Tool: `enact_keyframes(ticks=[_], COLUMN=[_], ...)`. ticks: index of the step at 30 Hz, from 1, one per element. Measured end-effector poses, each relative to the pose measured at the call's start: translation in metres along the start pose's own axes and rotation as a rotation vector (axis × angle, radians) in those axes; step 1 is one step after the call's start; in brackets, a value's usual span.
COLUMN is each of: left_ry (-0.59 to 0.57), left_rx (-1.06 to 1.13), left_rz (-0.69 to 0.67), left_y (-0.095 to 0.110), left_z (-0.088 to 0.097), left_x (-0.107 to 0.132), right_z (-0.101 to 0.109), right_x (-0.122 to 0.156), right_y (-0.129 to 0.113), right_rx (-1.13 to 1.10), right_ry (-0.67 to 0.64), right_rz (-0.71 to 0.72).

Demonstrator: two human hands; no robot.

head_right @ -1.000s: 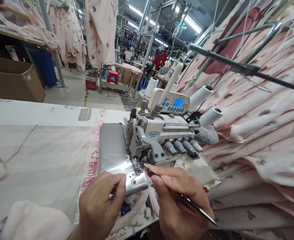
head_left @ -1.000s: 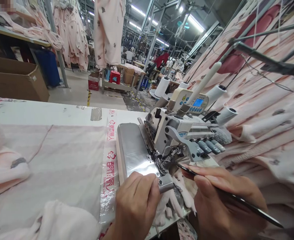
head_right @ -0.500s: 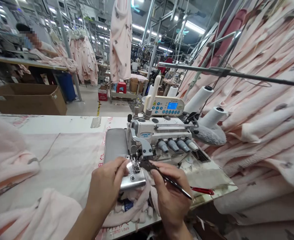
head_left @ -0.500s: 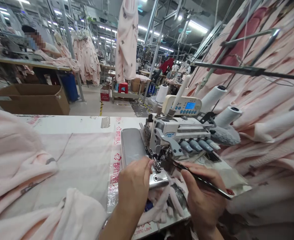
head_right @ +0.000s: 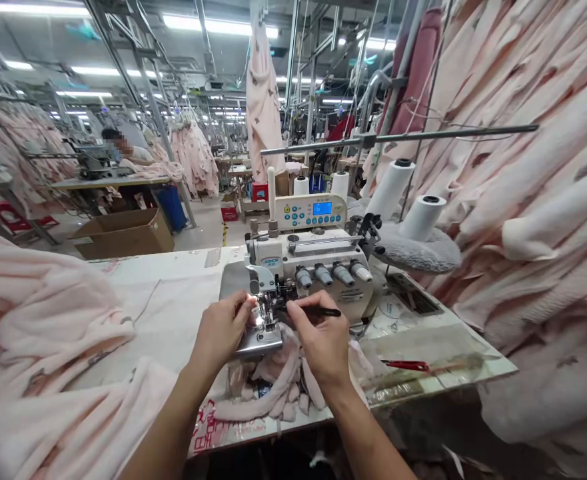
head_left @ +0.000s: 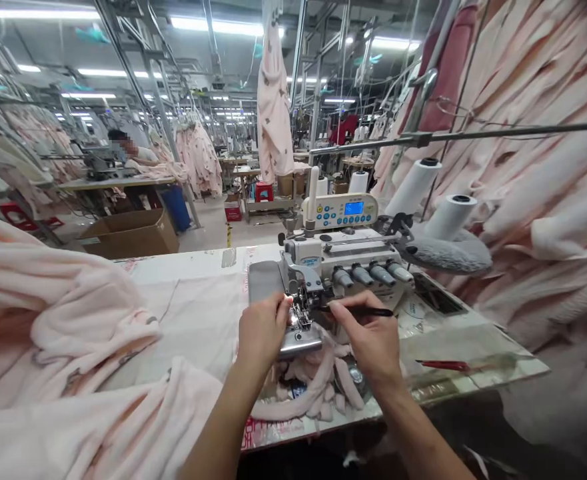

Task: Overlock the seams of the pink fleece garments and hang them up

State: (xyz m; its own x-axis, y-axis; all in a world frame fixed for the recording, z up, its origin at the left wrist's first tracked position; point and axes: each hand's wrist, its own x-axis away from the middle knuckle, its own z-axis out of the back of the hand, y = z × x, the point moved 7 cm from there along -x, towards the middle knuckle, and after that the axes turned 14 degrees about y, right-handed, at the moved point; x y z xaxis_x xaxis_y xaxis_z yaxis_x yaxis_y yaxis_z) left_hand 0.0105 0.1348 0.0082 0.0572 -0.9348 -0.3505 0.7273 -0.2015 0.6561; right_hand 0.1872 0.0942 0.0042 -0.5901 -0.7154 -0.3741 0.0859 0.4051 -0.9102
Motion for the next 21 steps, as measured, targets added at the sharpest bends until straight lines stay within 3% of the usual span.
enact_keyframes(ticks=[5,7,9,12,16,18,21], left_ry=[0.034,0.036,0.035,0.065,0.089,0.089,0.135], left_rx=[0.041,0.088,0.137,0.192,0.258,0.278,0.230], left_rz=[0.027,0.039,0.050,0.082,0.129,0.142,0.173], left_y=[0.000,-0.002,-0.006,-0.019,-0.041,-0.054,-0.084], left_z=[-0.001,-0.001,0.000,0.006,0.019,0.031,0.065], left_x=[-0.004,-0.006,-0.010,-0.019,-0.022,-0.017,-0.007], right_z=[-0.007,0.004,0.028,0.073,0.115,0.122,0.111], right_x=[0.012,0.016,0.012,-0.012,-0.059,-0.077,-0.090], right_y=[-0.006,-0.010,-0.009,0.005,0.014,0.012,0.006], right_rx=[0.012,-0.033,-0.060,-0.039,0.021,0.063,0.117], right_ry=[-0.093,-0.055,0.039,0.131,0.115,0.089,0.019], right_rz=[0.039,0.091,0.125,0.075,0.080,0.108,0.124])
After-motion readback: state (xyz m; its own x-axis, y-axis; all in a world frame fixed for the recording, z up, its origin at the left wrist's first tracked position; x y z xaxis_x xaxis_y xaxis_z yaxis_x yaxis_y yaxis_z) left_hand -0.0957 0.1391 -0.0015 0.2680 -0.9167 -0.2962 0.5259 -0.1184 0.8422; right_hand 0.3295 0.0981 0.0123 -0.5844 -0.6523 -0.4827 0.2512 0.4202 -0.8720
